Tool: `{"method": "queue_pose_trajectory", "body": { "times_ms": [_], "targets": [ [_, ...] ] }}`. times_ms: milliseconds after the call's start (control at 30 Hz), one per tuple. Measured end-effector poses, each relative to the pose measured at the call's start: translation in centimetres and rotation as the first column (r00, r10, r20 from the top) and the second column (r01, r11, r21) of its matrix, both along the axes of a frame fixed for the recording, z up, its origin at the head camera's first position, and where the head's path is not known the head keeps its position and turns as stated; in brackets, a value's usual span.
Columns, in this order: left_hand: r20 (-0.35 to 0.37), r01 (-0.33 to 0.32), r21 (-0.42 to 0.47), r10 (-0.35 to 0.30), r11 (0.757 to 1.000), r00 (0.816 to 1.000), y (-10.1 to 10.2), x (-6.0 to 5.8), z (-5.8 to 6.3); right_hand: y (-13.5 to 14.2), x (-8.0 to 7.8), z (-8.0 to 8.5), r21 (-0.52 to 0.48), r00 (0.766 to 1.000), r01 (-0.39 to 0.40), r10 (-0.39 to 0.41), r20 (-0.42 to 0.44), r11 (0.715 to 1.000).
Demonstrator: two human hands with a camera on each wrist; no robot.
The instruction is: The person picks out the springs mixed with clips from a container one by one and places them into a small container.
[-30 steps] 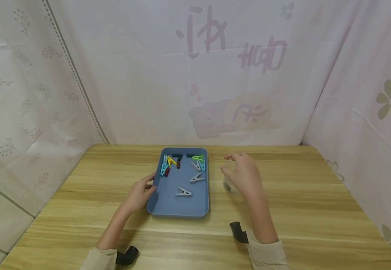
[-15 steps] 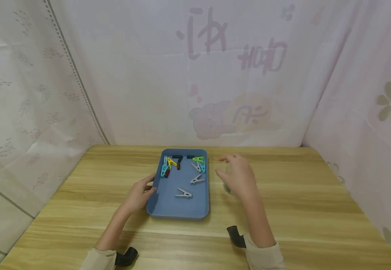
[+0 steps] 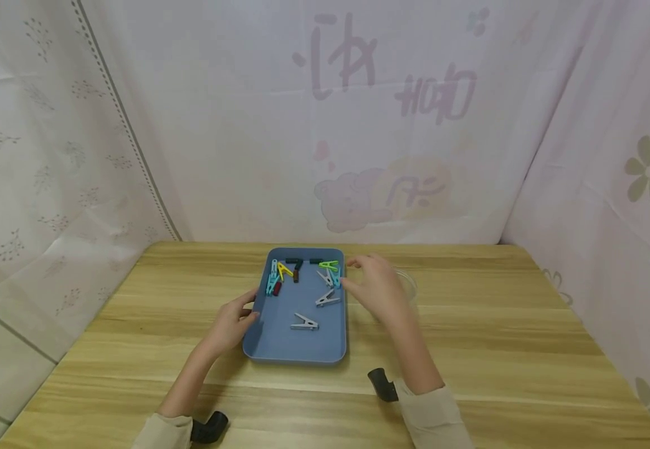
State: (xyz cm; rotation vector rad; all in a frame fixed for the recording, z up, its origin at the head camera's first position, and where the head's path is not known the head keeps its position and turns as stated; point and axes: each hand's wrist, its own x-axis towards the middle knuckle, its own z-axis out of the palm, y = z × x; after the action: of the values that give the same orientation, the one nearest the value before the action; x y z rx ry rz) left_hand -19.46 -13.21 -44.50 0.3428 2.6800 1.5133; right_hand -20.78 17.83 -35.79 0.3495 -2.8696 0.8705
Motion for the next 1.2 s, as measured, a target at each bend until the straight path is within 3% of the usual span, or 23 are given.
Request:
{"method": "queue_pose_trajectory", "body": {
  "times_ms": [200, 467, 900, 1200],
  "targets": [
    [-0.012, 0.007, 0.003, -0.007, 1.0, 1.0, -0.1, 0.0, -0.2, -1.4, -1.3, 0.1, -0.05, 0.996, -0.076, 0.078, 0.031, 0.996],
    [-0.015, 0.012, 0.015, -0.012, 1.0, 1.0, -0.1, 0.1, 0.0, -3.5, -2.6, 0.0, -0.012, 0.99, -0.125, 0.126, 0.069, 0.992],
    [-0.016, 0.014, 0.007, -0.014, 1.0, 1.0, -0.1, 0.2, 0.0, -5.3, -3.8, -0.6, -0.029, 0.973, -0.176, 0.179, 0.147, 0.984],
    [-0.019, 0.009, 0.006, -0.009, 1.0, 1.0, -0.2, 0.1, 0.0, -6.9, -4.3, -0.7, -0.031, 0.962, -0.227, 0.229, 0.148, 0.974]
  ]
}}
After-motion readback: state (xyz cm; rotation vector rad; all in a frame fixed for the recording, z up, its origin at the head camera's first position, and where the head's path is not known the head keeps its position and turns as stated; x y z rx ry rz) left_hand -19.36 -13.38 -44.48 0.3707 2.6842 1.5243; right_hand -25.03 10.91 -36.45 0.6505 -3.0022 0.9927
